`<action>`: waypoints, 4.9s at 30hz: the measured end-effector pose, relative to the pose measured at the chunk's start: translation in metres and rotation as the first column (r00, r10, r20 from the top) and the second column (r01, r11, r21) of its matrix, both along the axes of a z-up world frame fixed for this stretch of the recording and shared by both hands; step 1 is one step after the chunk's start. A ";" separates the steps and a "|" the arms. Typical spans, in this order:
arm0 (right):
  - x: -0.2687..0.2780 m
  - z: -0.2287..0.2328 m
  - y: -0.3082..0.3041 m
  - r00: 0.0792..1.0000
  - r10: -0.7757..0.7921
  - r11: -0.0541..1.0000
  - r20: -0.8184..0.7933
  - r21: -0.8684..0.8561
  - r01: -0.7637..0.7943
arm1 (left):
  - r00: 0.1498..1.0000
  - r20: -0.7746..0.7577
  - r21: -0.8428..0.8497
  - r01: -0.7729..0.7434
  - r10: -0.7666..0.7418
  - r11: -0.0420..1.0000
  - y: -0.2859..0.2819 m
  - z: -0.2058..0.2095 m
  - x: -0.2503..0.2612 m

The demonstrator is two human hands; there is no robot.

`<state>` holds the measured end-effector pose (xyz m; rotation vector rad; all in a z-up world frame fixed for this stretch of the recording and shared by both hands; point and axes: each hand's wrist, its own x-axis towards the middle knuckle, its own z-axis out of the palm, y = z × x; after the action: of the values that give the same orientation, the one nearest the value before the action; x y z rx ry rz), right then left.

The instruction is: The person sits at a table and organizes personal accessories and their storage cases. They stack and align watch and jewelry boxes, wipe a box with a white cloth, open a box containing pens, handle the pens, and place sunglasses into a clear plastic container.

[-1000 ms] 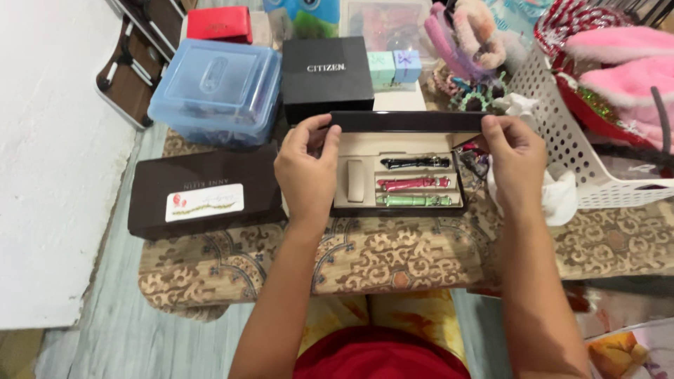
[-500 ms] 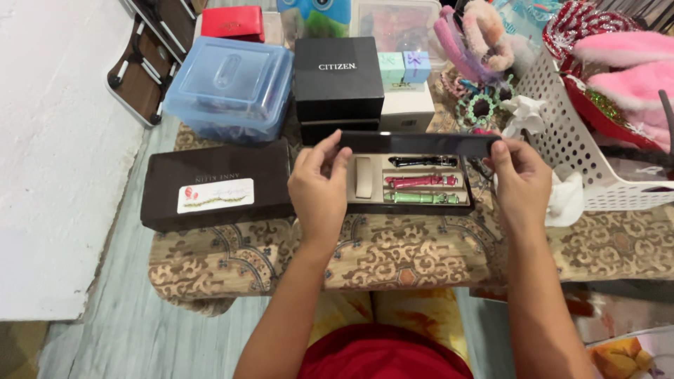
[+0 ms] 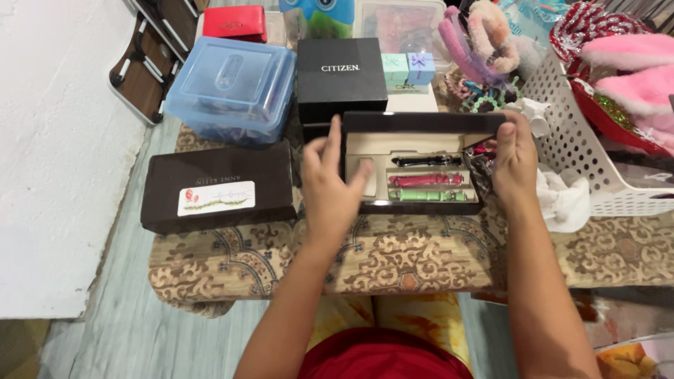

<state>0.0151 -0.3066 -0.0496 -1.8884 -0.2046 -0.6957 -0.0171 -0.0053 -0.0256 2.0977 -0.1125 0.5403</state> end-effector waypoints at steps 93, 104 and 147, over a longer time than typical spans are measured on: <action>-0.022 -0.011 -0.032 0.817 0.453 0.868 -0.357 0.385 -0.313 | 0.810 -0.105 0.261 0.582 -0.577 0.770 -0.012 0.036 0.046; -0.024 -0.004 -0.026 0.811 0.465 0.860 -0.355 0.399 -0.318 | 0.839 -0.122 0.245 0.544 -0.531 0.803 -0.016 0.029 0.049; -0.030 0.016 -0.004 0.978 0.204 0.792 -0.050 -0.579 -0.195 | 0.847 -0.152 0.532 0.505 -0.510 0.680 -0.019 0.018 0.050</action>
<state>-0.0145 -0.3109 -0.0331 -2.3985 -0.6867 -0.5330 0.0325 -0.0239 -0.0075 2.4738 -0.9423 0.1725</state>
